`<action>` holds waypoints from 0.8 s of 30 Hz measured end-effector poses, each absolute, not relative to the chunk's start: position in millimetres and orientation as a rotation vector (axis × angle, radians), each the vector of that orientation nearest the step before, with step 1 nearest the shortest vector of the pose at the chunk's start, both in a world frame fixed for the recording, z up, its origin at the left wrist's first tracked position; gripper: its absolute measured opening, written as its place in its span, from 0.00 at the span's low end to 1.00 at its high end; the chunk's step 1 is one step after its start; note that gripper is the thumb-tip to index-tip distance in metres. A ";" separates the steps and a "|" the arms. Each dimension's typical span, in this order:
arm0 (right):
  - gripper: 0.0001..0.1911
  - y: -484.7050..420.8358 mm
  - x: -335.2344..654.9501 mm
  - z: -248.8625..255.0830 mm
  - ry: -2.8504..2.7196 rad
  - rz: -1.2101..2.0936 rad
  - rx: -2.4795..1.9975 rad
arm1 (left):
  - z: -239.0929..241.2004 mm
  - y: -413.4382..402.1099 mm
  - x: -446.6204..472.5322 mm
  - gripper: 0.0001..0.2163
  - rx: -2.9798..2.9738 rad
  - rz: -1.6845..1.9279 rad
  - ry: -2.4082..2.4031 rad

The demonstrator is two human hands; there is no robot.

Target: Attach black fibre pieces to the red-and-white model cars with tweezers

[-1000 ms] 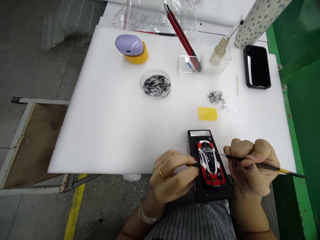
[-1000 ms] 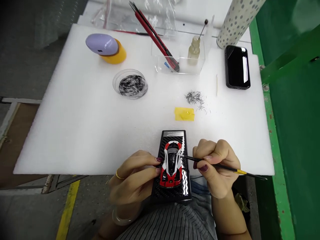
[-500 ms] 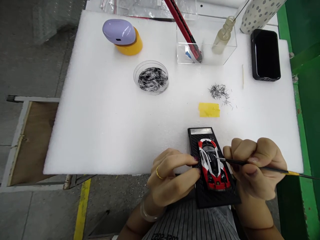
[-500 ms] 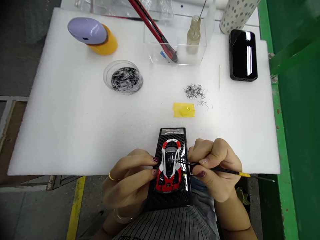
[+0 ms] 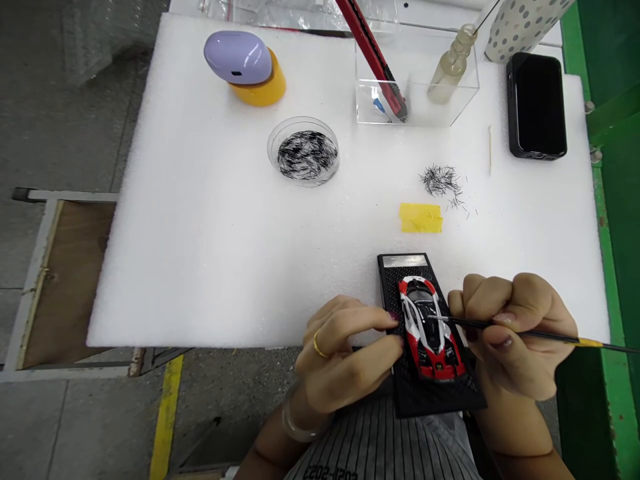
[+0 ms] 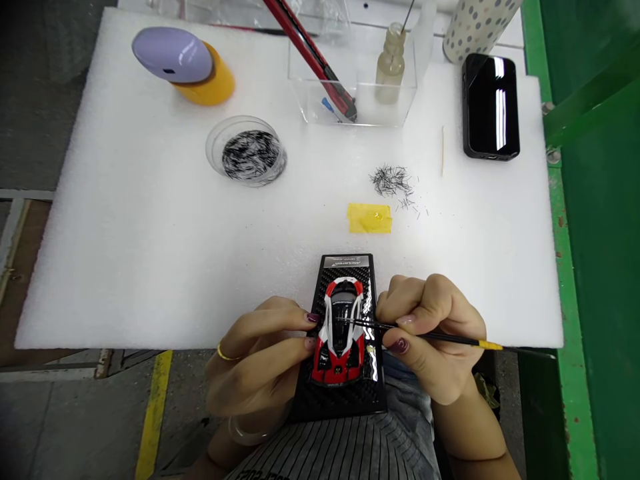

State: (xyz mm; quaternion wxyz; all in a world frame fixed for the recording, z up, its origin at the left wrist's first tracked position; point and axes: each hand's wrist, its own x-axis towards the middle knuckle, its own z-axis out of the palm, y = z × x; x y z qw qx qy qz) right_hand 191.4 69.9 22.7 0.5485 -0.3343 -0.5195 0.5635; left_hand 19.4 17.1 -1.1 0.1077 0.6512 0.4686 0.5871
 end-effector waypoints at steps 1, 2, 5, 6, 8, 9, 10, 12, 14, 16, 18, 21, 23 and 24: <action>0.09 70.5 191.2 22.8 -1.236 1.336 -0.784 | -1.0 17.2 19.5 0.05 1.918 1.728 1.378; 0.08 70.9 191.0 23.0 -1.240 1.339 -0.785 | -1.0 17.4 19.6 0.05 1.918 1.727 1.380; 0.08 71.3 190.9 23.7 -1.243 1.358 -0.789 | -1.8 17.8 19.7 0.05 1.913 1.723 1.395; 0.08 71.2 190.9 23.7 -1.238 1.362 -0.779 | -2.2 17.9 19.6 0.05 1.913 1.722 1.395; 0.08 71.2 190.8 23.4 -1.232 1.371 -0.747 | -3.0 18.2 19.5 0.05 1.914 1.728 1.388; 0.07 71.3 190.7 23.2 -1.231 1.375 -0.734 | -3.3 18.3 19.5 0.05 1.918 1.731 1.383; 0.07 71.4 190.6 23.0 -1.232 1.379 -0.724 | -3.5 18.4 19.4 0.05 1.921 1.733 1.379; 0.07 71.9 190.1 22.9 -1.236 1.387 -0.706 | -3.4 18.4 19.4 0.05 1.924 1.743 1.378; 0.06 72.7 189.7 22.9 -1.233 1.393 -0.681 | -2.9 18.2 19.3 0.05 1.918 1.742 1.383; 0.07 73.5 189.6 22.9 -1.231 1.400 -0.657 | -2.6 17.7 19.2 0.05 1.912 1.738 1.386; 0.07 74.0 189.9 22.6 -1.232 1.406 -0.644 | -2.7 17.3 19.3 0.05 1.911 1.737 1.388; 0.07 73.3 189.9 22.4 -1.234 1.405 -0.643 | -3.6 17.1 19.9 0.05 1.912 1.746 1.396; 0.07 72.1 188.9 23.5 -1.236 1.399 -0.658 | -4.0 17.5 20.8 0.06 1.909 1.741 1.405; 0.07 71.5 188.2 24.4 -1.232 1.394 -0.673 | -3.9 17.7 21.2 0.06 1.908 1.742 1.408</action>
